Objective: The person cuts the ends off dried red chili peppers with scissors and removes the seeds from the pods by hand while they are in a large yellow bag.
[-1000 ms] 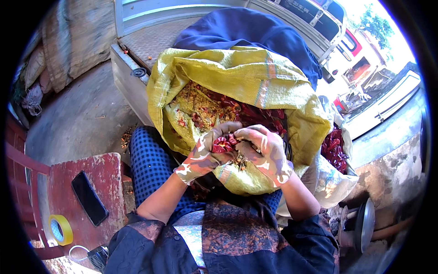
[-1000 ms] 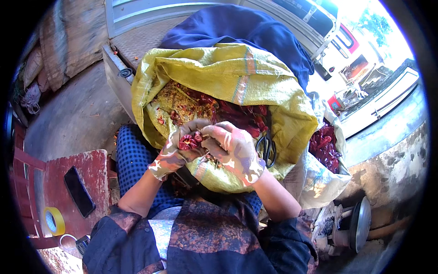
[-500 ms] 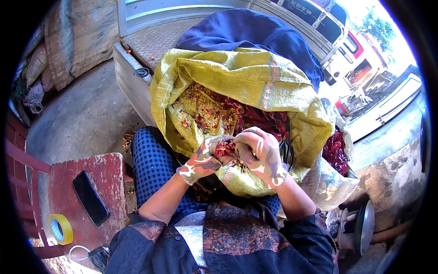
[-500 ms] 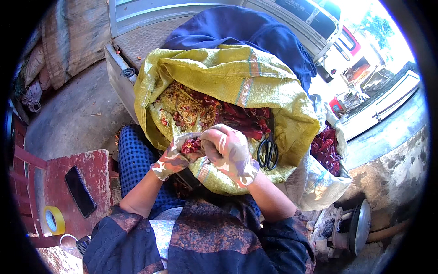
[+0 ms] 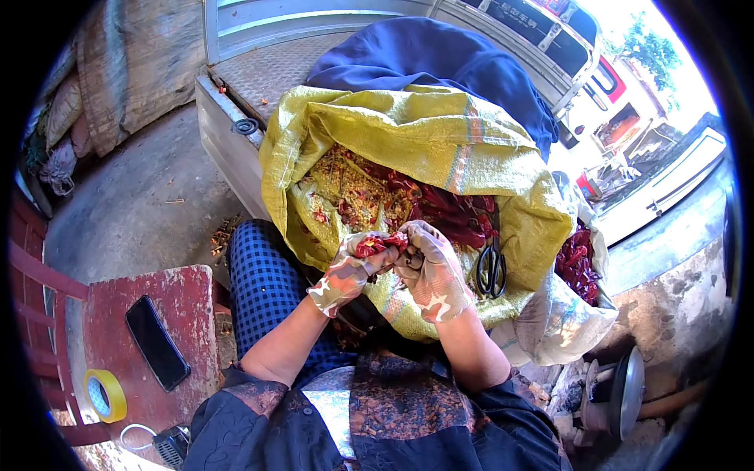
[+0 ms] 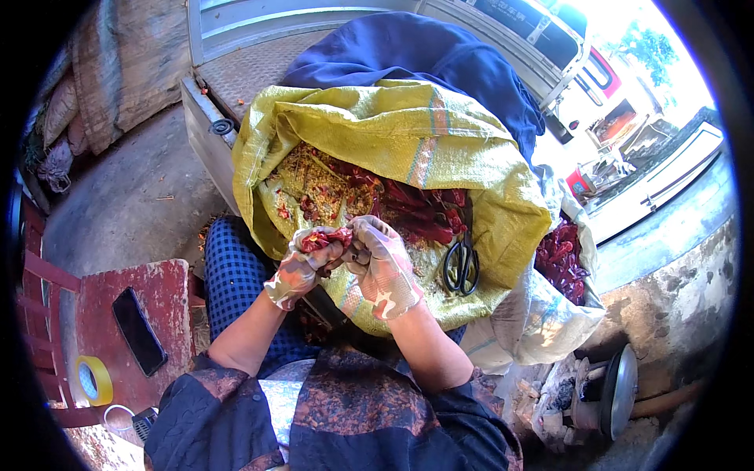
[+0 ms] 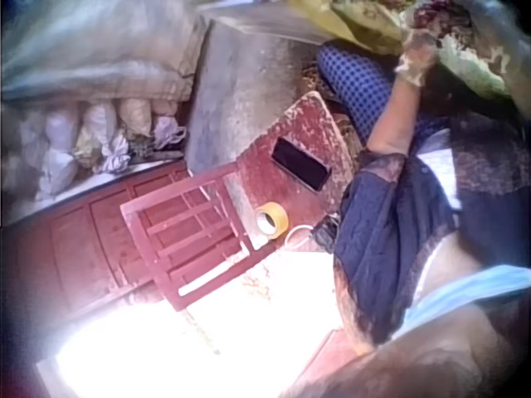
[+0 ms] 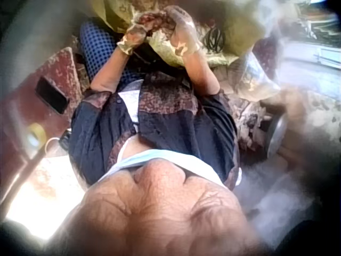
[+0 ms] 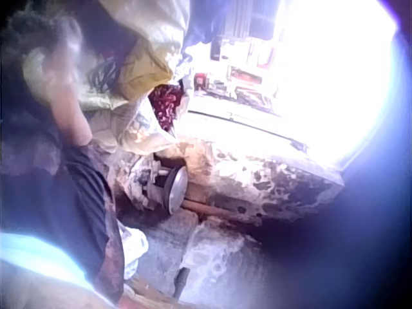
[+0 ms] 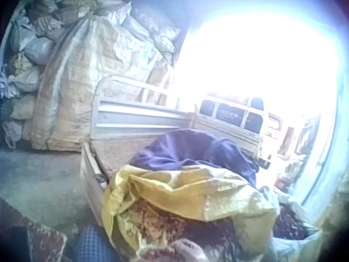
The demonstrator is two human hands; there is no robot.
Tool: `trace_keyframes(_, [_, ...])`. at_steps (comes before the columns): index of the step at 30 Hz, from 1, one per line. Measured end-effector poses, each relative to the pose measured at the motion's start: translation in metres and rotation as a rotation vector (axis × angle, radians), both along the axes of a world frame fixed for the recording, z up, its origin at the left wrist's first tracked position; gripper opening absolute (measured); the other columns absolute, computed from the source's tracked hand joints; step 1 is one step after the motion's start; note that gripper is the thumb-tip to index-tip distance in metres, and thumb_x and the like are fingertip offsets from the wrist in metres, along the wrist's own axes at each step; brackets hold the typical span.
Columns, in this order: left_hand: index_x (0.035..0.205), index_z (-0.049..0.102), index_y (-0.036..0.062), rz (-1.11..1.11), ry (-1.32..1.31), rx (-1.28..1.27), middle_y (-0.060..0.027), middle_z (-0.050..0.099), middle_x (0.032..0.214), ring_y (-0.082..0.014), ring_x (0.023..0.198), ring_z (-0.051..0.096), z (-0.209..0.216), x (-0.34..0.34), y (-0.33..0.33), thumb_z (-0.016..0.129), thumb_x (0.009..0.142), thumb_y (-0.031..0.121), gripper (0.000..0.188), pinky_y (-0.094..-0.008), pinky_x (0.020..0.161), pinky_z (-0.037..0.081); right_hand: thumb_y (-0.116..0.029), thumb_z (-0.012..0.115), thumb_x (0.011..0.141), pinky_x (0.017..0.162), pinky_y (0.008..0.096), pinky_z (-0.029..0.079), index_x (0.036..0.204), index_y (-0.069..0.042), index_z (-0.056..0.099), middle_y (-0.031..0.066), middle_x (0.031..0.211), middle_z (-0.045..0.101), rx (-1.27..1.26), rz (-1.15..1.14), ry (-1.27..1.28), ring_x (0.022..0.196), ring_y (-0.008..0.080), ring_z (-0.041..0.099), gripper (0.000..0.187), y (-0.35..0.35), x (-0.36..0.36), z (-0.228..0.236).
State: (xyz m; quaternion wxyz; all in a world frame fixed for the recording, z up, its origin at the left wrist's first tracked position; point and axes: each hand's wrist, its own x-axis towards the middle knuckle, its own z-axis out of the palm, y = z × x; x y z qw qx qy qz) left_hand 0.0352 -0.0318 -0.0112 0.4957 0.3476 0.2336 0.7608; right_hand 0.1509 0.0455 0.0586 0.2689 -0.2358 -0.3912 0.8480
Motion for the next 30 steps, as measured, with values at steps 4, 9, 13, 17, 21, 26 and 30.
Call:
trace_keyframes(4, [0.086,0.055,0.0034,-0.152,-0.179,-0.009,0.003,0.042,0.064,-0.0067,0.056,0.034,-0.006,0.001,0.007,0.067,0.08,0.032,0.031,-0.0225,0.052,0.028,-0.01,0.053,0.088,0.05,0.0191,0.04,0.086,-0.005,0.058,-0.0013,0.069,0.054,0.314,-0.102,-0.037,0.056,0.0053,0.05,0.007,-0.007,-0.006,0.0])
trace_keyframes(9, [0.074,0.053,0.0055,-0.203,-0.282,-0.118,0.0029,0.039,0.059,-0.0079,0.052,0.031,0.015,0.005,0.002,0.061,0.085,0.029,0.027,-0.0234,0.05,0.026,-0.009,0.052,0.088,0.053,0.0216,0.04,0.087,-0.003,0.059,-0.0009,0.069,0.053,0.482,-0.105,-0.078,0.059,0.0066,0.049,0.009,-0.008,-0.008,0.008])
trace_keyframes(13, [0.074,0.053,0.0045,-0.215,-0.194,-0.066,0.002,0.038,0.055,-0.0104,0.051,0.033,0.01,0.006,0.0,0.062,0.084,0.027,0.026,-0.025,0.052,0.028,-0.018,0.054,0.089,0.045,0.0208,0.029,0.078,-0.009,0.057,-0.0042,0.062,0.046,-0.004,-0.16,-0.034,0.05,0.0063,0.039,0.014,0.007,-0.008,0.004])
trace_keyframes(17, [0.079,0.059,0.003,-0.292,-0.277,-0.073,0.0026,0.035,0.05,-0.0129,0.05,0.036,0.008,0.005,0.004,0.068,0.078,0.03,0.029,-0.0276,0.053,0.031,-0.021,0.053,0.09,0.041,0.0202,0.025,0.076,-0.009,0.056,-0.0043,0.058,0.044,0.153,0.009,-0.046,0.046,0.0046,0.035,0.018,0.032,0.0,0.007])
trace_keyframes(21, [0.092,0.063,0.0084,-0.318,-0.344,0.248,0.0058,0.031,0.047,-0.01,0.047,0.031,0.011,-0.018,0.006,0.069,0.076,0.033,0.03,-0.0258,0.051,0.026,-0.017,0.058,0.087,0.042,0.0196,0.032,0.079,-0.006,0.058,-0.0013,0.061,0.052,0.477,0.025,-0.274,0.047,0.0034,0.04,0.013,0.036,0.023,0.014])
trace_keyframes(26, [0.094,0.06,0.0057,-0.234,-0.413,0.241,0.0005,0.038,0.053,-0.0112,0.05,0.034,0.016,-0.043,-0.002,0.062,0.081,0.026,0.024,-0.0279,0.051,0.029,0.0,0.056,0.079,0.062,0.0199,0.045,0.098,-0.006,0.062,0.0025,0.077,0.06,1.645,0.287,-0.381,0.067,0.0111,0.055,0.02,0.038,0.039,0.021])
trace_keyframes(30, [0.094,0.057,0.0054,-0.228,-0.416,0.131,-0.0056,0.053,0.067,-0.0156,0.056,0.046,0.014,-0.036,-0.003,0.061,0.08,0.021,0.022,-0.0305,0.055,0.038,-0.008,0.057,0.08,0.06,0.0375,0.047,0.101,-0.01,0.062,0.0126,0.091,0.06,1.413,0.193,-0.866,0.071,0.024,0.062,0.022,0.043,0.028,0.031])
